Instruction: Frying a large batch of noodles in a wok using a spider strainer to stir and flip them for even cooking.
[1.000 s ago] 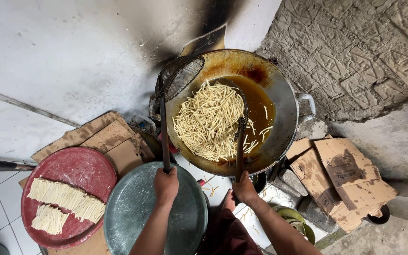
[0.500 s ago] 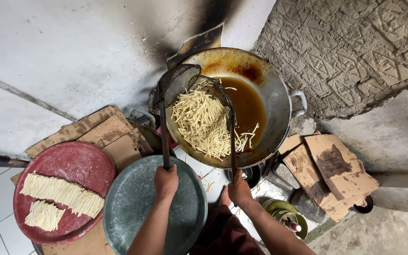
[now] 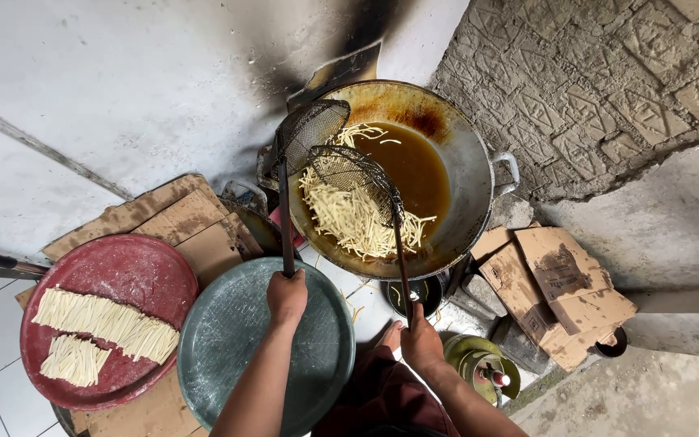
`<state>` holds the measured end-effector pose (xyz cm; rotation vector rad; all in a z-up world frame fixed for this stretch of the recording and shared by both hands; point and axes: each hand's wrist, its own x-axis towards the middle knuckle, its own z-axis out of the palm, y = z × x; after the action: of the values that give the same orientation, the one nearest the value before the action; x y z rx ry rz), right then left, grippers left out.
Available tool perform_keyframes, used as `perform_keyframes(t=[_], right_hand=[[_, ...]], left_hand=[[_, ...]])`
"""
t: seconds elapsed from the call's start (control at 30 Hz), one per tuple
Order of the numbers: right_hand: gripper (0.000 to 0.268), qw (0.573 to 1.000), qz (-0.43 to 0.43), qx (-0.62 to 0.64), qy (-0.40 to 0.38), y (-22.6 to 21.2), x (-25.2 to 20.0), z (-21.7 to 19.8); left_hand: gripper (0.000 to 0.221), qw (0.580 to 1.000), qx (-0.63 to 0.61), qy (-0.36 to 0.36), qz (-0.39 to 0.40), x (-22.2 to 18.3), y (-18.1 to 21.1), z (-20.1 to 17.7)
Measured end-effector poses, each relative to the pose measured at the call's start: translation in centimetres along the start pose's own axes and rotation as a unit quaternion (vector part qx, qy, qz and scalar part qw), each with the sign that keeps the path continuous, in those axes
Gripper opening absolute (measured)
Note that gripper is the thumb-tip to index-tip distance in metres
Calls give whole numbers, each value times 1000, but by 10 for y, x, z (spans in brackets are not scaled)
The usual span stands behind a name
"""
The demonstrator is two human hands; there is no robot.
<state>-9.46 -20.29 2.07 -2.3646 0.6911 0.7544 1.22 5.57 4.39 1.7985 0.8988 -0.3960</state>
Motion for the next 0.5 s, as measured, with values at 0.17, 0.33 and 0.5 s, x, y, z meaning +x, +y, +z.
perform_keyframes(t=[0.17, 0.33, 0.5], right_hand=[[59, 999, -33, -19, 32, 27, -8, 4], [60, 999, -46, -6, 5, 55, -31, -5], [82, 998, 12, -68, 5, 87, -46, 3]], left_hand=[[34, 1000, 11, 6, 4, 6, -9, 6], [34, 1000, -6, 1, -3, -6, -8, 4], [36, 1000, 2, -1, -2, -9, -22, 4]])
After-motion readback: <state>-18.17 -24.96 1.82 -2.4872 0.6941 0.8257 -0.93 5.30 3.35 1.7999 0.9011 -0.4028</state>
